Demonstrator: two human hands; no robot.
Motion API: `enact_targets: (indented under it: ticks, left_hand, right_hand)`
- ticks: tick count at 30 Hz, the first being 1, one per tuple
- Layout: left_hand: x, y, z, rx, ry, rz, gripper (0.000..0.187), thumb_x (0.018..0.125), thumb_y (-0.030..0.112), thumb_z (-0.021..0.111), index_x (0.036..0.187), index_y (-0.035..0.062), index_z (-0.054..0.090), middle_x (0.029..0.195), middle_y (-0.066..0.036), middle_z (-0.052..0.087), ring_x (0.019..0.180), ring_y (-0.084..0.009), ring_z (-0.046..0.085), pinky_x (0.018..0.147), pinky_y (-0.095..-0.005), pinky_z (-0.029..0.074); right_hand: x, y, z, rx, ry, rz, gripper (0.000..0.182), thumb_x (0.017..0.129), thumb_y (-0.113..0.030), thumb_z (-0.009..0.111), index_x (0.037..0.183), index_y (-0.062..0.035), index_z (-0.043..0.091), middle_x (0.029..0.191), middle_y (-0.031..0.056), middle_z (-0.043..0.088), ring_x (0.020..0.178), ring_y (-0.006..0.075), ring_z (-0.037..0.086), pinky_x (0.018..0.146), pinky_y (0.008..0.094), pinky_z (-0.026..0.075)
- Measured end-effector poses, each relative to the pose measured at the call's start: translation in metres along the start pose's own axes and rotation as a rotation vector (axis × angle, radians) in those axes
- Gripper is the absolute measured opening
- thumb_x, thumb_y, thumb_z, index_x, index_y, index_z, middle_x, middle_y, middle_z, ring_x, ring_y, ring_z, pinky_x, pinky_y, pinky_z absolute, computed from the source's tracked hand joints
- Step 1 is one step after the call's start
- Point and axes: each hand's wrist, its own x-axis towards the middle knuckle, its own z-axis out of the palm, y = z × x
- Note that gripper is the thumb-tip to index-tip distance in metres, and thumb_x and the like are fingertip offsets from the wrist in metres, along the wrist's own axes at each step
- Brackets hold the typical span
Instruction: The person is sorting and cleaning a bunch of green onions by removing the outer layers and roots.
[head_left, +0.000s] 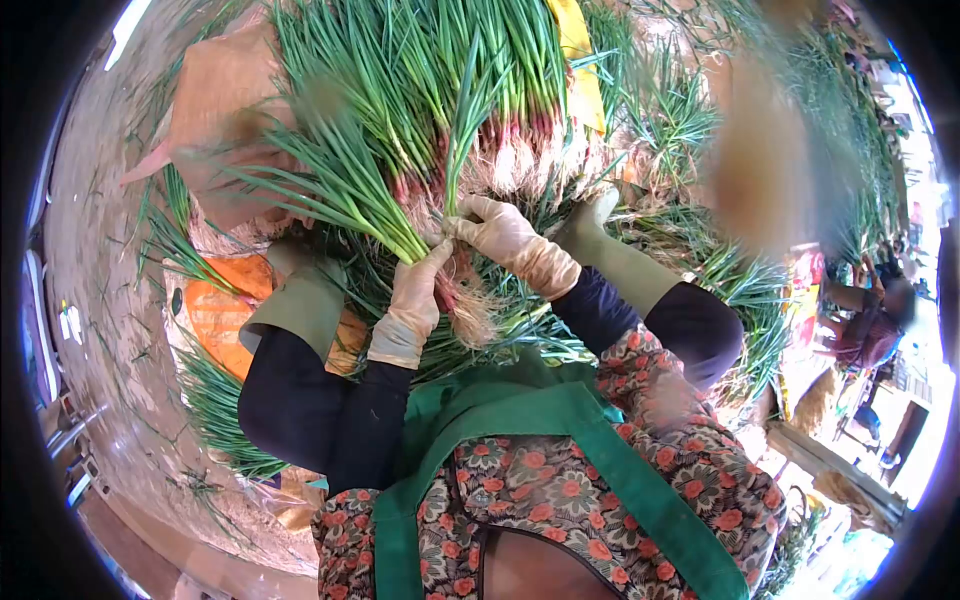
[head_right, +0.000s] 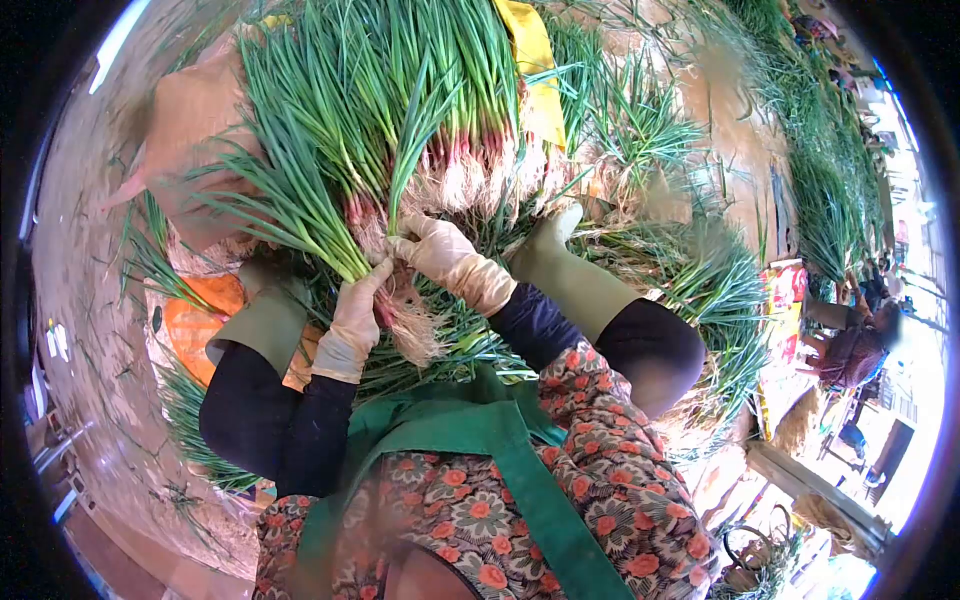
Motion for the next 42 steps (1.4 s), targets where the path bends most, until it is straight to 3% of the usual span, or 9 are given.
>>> enact_targets:
  ticks: [3, 6, 11, 16, 20, 23, 30, 37, 42]
  left_hand:
    - [-0.01, 0.01, 0.003, -0.062, -0.016, 0.046, 0.008, 0.085, 0.008, 0.06, 0.091, 0.0078, 0.054, 0.084, -0.006, 0.059, 0.077, -0.0178, 0.06, 0.068, -0.0333, 0.053]
    - [-0.015, 0.032, 0.009, -0.336, -0.176, 0.044, 0.023, 0.094, 0.025, 0.047, 0.113, 0.0133, 0.051, 0.057, 0.004, 0.04, 0.047, -0.0096, 0.039, 0.052, -0.0277, 0.04]
    - [-0.048, 0.074, 0.036, -0.586, -0.545, 0.182, 0.03, 0.094, 0.028, 0.047, 0.12, 0.0132, 0.052, 0.059, 0.005, 0.04, 0.05, -0.0095, 0.039, 0.055, -0.0279, 0.04]
    - [-0.04, 0.06, 0.045, -0.336, -0.045, 0.066, 0.018, 0.088, 0.022, 0.057, 0.1, 0.0095, 0.055, 0.066, 0.003, 0.041, 0.064, -0.0123, 0.046, 0.063, -0.03, 0.045]
    - [-0.024, 0.04, 0.016, -0.311, -0.142, -0.097, 0.023, 0.091, 0.024, 0.053, 0.111, 0.0136, 0.055, 0.062, 0.003, 0.04, 0.057, -0.0109, 0.042, 0.06, -0.028, 0.041]
    - [-0.016, 0.03, 0.017, -0.263, -0.053, -0.069, 0.021, 0.09, 0.02, 0.056, 0.109, 0.0111, 0.057, 0.073, 0.001, 0.057, 0.07, -0.0151, 0.056, 0.064, -0.0299, 0.047]
    - [-0.006, 0.016, 0.007, 0.052, 0.105, 0.163, 0.014, 0.089, 0.019, 0.056, 0.094, 0.0066, 0.058, 0.072, -0.002, 0.058, 0.062, -0.0147, 0.054, 0.064, -0.0335, 0.051]
    - [-0.028, 0.043, 0.029, -0.263, -0.038, -0.03, 0.013, 0.088, 0.022, 0.059, 0.097, 0.0144, 0.054, 0.061, 0.004, 0.041, 0.053, -0.0108, 0.043, 0.053, -0.0312, 0.041]
    - [-0.011, 0.028, 0.01, -0.22, -0.029, -0.059, 0.02, 0.087, 0.015, 0.059, 0.106, 0.01, 0.055, 0.075, 0.0, 0.058, 0.069, -0.0175, 0.058, 0.066, -0.0349, 0.05]
  right_hand:
    - [0.002, 0.019, -0.056, -0.528, 0.336, -0.184, 0.019, 0.087, -0.013, 0.058, 0.103, -0.0044, 0.062, 0.087, 0.0072, 0.064, 0.085, 0.0149, 0.059, 0.081, 0.0287, 0.048]
    - [-0.017, 0.063, -0.189, 0.484, 0.708, -0.125, 0.024, 0.083, -0.006, 0.056, 0.107, -0.0005, 0.055, 0.09, 0.0061, 0.062, 0.069, 0.015, 0.058, 0.058, 0.0264, 0.051]
    - [-0.064, 0.139, -0.286, -0.77, 1.072, 0.082, 0.033, 0.083, -0.014, 0.059, 0.11, 0.0022, 0.053, 0.085, 0.0111, 0.063, 0.072, 0.0194, 0.059, 0.06, 0.0329, 0.049]
    - [0.015, 0.125, -0.176, 0.131, 0.554, 0.029, 0.029, 0.083, -0.015, 0.054, 0.109, -0.0048, 0.061, 0.093, 0.0082, 0.065, 0.087, 0.0145, 0.058, 0.079, 0.0276, 0.046]
    - [0.072, 0.019, -0.084, -0.419, 0.11, 0.328, 0.047, 0.085, -0.042, 0.053, 0.107, -0.0015, 0.061, 0.099, 0.0161, 0.065, 0.095, 0.0294, 0.061, 0.086, 0.0373, 0.045]
    - [0.068, 0.015, -0.052, -0.552, 0.372, -0.076, 0.032, 0.084, -0.035, 0.055, 0.095, -0.0059, 0.063, 0.089, 0.0196, 0.064, 0.087, 0.0352, 0.061, 0.078, 0.043, 0.047]
    - [-0.014, -0.024, -0.011, -0.555, -0.374, -0.395, 0.025, 0.092, -0.026, 0.045, 0.106, -0.011, 0.06, 0.098, 0.012, 0.064, 0.09, 0.027, 0.062, 0.078, 0.0354, 0.05]
    - [0.109, 0.021, -0.07, -0.484, 0.532, 0.036, 0.042, 0.086, -0.038, 0.055, 0.113, -0.0056, 0.057, 0.105, 0.0153, 0.062, 0.098, 0.031, 0.059, 0.088, 0.0385, 0.044]
    - [0.158, 0.038, -0.073, -0.444, 0.443, 0.111, 0.031, 0.077, -0.033, 0.064, 0.091, -0.0057, 0.064, 0.084, 0.0165, 0.065, 0.081, 0.0331, 0.062, 0.074, 0.039, 0.049]
